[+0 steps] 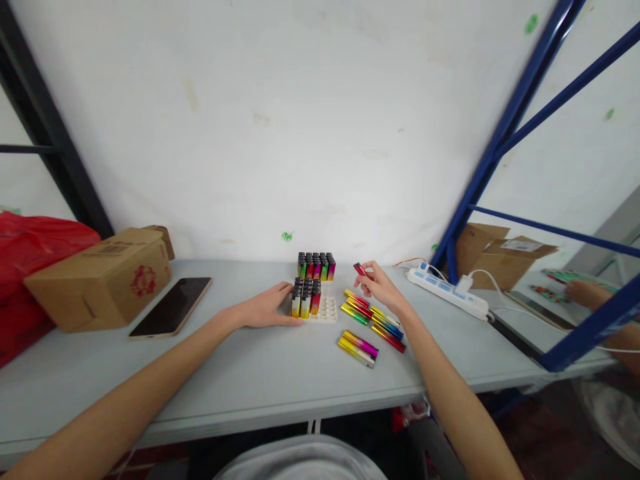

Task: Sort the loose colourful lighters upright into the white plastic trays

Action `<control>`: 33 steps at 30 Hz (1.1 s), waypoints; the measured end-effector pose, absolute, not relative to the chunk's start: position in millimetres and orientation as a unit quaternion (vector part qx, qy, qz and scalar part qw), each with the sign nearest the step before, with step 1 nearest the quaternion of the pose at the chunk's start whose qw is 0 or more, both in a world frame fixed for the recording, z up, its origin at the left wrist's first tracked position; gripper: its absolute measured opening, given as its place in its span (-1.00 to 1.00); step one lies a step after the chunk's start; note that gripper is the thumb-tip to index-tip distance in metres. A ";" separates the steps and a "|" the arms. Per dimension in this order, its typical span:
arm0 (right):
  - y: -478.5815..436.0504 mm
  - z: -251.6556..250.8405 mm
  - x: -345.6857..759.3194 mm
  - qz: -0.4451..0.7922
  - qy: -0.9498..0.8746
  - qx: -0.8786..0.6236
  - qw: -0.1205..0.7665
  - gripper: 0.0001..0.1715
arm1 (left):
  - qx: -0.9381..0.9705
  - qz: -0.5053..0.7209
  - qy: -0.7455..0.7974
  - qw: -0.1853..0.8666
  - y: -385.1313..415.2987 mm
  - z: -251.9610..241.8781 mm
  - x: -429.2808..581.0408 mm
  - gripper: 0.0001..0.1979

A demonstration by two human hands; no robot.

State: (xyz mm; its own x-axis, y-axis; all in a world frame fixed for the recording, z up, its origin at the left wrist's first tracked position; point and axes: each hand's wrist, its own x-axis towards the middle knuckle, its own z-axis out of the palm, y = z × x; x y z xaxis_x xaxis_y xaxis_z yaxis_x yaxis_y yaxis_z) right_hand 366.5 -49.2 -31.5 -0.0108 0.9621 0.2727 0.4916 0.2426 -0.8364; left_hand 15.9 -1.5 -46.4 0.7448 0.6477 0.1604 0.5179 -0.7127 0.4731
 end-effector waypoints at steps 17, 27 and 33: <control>-66.9 -38.8 282.6 0.470 -0.521 -0.510 0.498 -0.31 | 0.913 0.161 0.314 0.206 -4.4 -45.5 17.1 -0.09; -66.8 -40.0 279.4 0.469 -0.541 -0.509 0.478 -0.28 | 0.915 0.152 0.311 0.208 -2.8 -46.8 16.4 -0.07; -65.4 -41.9 279.4 0.452 -0.546 -0.519 0.478 -0.31 | 0.913 0.158 0.313 0.208 -1.9 -47.9 15.7 -0.08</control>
